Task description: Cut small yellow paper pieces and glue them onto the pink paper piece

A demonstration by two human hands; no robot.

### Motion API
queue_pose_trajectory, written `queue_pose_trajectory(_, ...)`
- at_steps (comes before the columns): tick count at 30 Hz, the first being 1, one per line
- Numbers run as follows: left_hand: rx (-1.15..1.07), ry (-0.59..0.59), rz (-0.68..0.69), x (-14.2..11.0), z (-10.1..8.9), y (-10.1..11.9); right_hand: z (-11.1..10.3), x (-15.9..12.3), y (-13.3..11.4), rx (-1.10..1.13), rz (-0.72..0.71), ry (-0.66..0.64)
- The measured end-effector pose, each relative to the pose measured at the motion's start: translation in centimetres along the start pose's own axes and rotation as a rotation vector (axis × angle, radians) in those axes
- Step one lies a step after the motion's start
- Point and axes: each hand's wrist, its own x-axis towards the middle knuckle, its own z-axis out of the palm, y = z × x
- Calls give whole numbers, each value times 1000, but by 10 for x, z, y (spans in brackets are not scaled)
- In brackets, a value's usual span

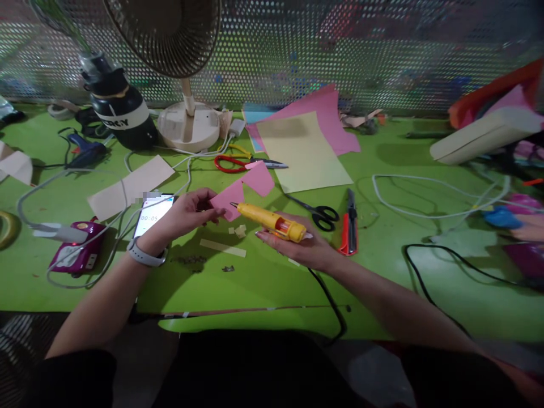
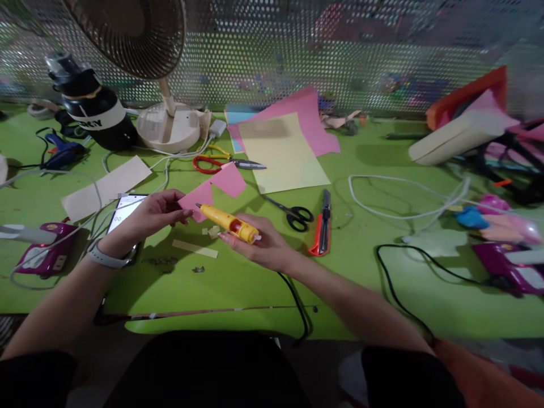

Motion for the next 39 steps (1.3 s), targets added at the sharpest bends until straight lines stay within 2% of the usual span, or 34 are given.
queue_pose_trajectory(6, 31, -37, -4, -2, 5, 1, 1, -1, 4, -146, -106, 10)
queue_pose_trajectory(13, 31, -65, -14, -3, 6, 2, -1, -3, 5, -150, -46, -13)
queue_pose_trajectory(39, 32, -83, -43, -5, 11, 9, 2, -5, 3, -155, -59, -18)
